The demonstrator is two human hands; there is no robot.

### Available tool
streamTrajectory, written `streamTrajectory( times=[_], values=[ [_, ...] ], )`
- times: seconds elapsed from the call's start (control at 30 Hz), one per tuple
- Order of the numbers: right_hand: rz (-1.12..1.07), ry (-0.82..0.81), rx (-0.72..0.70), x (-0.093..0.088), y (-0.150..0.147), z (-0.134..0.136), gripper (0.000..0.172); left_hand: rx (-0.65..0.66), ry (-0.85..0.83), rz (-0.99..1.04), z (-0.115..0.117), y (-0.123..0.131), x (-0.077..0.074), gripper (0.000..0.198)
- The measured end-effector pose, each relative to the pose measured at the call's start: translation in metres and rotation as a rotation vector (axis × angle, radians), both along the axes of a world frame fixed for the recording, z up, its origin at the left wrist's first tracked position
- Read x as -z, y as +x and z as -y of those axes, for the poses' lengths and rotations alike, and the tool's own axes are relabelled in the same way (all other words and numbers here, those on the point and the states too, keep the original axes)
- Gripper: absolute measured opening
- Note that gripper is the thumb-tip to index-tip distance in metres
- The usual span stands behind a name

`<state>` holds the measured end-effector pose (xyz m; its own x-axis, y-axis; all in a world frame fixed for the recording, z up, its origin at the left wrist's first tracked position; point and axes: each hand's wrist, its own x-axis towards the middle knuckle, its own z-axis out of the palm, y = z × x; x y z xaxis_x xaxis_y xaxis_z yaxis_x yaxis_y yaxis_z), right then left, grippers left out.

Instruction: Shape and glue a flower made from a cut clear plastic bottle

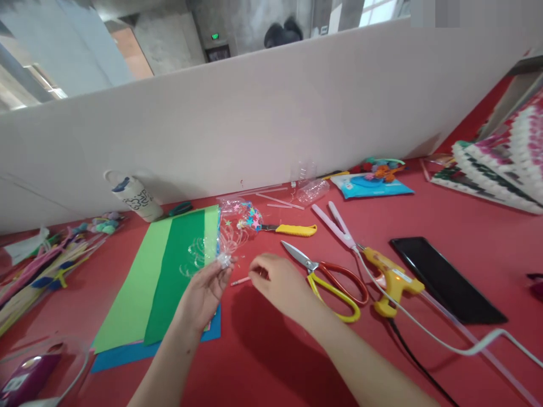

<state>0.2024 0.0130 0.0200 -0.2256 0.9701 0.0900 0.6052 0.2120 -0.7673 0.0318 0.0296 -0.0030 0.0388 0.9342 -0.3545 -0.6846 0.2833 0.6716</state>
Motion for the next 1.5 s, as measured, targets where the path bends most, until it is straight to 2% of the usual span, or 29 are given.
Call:
streamTrajectory(
  times=[0.1,0.23,0.3,0.43,0.47,0.57,0.7,0.83,0.97,1.03,1.13,1.2,1.3,1.4,1.5],
  values=[
    [0.044,-0.025,-0.011,0.014,-0.003,0.011,0.013,-0.003,-0.016,-0.046,0.002,-0.004,0.009,0.016],
    [0.134,-0.007,0.089,0.016,0.018,0.027,0.015,-0.014,-0.047,-0.059,0.003,-0.007,0.013,0.020],
    [0.191,0.023,0.194,0.015,0.042,0.037,0.017,-0.013,-0.052,-0.072,0.003,-0.006,0.011,0.020],
    [0.429,0.113,0.574,0.018,0.106,0.060,0.019,0.019,-0.065,-0.090,0.007,-0.002,0.007,0.019],
    [0.467,0.131,0.631,0.019,0.121,0.064,0.017,0.029,-0.069,-0.093,0.008,-0.001,0.007,0.020],
    [0.529,0.080,0.660,0.028,0.154,0.076,0.012,0.050,-0.078,-0.098,0.010,0.002,0.008,0.022],
    [0.620,0.040,0.556,0.042,0.162,0.081,0.016,0.065,-0.096,-0.076,0.011,0.004,0.006,0.024],
    [0.713,0.062,0.544,0.044,0.159,0.075,0.011,0.083,-0.140,-0.036,0.015,0.007,-0.004,0.024],
    [0.689,0.106,0.544,0.026,0.141,0.064,0.005,0.150,-0.155,0.011,0.025,0.011,-0.015,0.021],
    [0.468,0.215,0.507,0.012,0.114,0.059,0.008,0.166,-0.130,0.010,0.030,0.016,-0.017,0.020],
    [-0.028,0.174,0.263,-0.004,0.057,0.056,0.008,0.126,-0.034,-0.008,0.038,0.024,-0.019,0.016],
    [-0.294,0.143,0.188,-0.008,0.021,0.052,0.008,0.090,0.053,-0.020,0.041,0.030,-0.020,0.012],
    [-0.589,0.037,0.213,0.000,-0.012,0.042,0.007,0.048,0.134,-0.055,0.042,0.036,-0.023,0.008],
    [-0.610,0.073,0.259,0.011,-0.021,0.032,0.007,0.018,0.120,-0.084,0.039,0.036,-0.024,0.008],
    [-0.407,0.255,0.271,0.016,-0.022,0.030,0.009,0.044,0.094,-0.091,0.035,0.036,-0.023,0.009]
  ],
)
